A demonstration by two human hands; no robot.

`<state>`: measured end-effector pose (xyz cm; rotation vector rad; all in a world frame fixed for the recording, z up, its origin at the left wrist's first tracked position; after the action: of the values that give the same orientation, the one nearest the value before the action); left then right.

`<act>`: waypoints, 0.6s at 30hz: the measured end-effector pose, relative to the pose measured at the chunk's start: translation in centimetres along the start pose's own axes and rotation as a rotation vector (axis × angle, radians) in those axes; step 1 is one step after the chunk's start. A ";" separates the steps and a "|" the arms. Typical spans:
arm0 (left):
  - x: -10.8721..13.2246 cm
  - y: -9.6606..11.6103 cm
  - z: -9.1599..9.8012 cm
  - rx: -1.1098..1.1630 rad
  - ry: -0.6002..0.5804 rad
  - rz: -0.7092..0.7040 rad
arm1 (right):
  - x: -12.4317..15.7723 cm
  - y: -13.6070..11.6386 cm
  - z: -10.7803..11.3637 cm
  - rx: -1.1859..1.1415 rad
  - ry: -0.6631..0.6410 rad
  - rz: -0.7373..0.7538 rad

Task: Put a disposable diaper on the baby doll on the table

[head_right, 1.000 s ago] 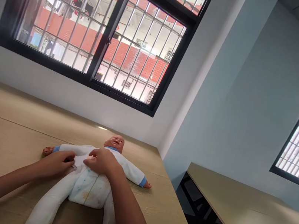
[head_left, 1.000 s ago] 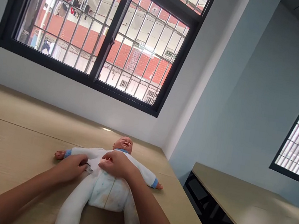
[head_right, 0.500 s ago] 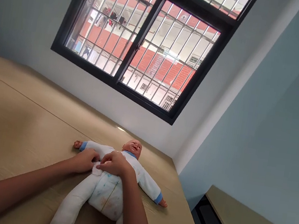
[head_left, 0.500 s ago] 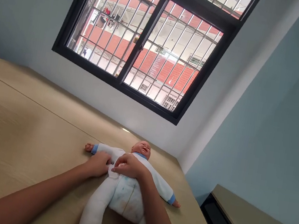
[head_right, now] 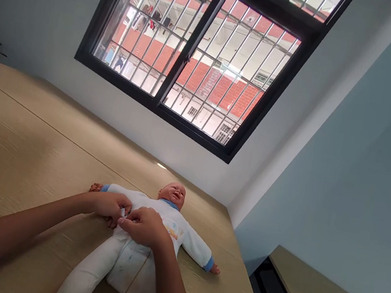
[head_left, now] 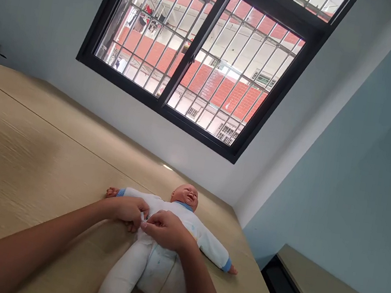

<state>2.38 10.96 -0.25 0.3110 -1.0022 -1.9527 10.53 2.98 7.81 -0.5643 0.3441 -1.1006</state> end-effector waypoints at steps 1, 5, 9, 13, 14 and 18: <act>0.2 0.0 -0.3 0.029 -0.033 0.005 | 0.3 -0.3 -0.2 0.012 0.007 -0.010; 0.8 -0.3 -0.2 0.110 -0.059 0.045 | 0.8 -0.7 -0.3 0.026 0.063 -0.051; 1.4 -0.5 0.4 0.143 -0.009 0.088 | 0.3 0.0 0.5 -0.098 0.061 -0.052; 1.7 -0.3 0.7 0.138 0.027 0.121 | -0.2 -0.4 0.8 -0.117 0.010 0.065; 1.8 -0.2 0.7 0.131 0.034 0.127 | -0.1 -0.7 0.5 -0.074 -0.017 0.097; 2.1 -0.1 1.2 0.096 0.060 0.140 | 0.7 -2.0 -0.7 0.246 -0.089 0.114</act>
<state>0.44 9.93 0.72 0.3424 -1.0521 -1.7632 8.98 1.49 8.43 -0.3694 0.1578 -0.9872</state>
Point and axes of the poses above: each hand's wrist, its own x-axis away from the middle knuckle, its own z-axis out of the back of the hand, y = z × x, the point moved 10 cm from there along -x, towards the middle knuckle, and after that the axes turned 8 degrees about -x, right-handed, at the moved point
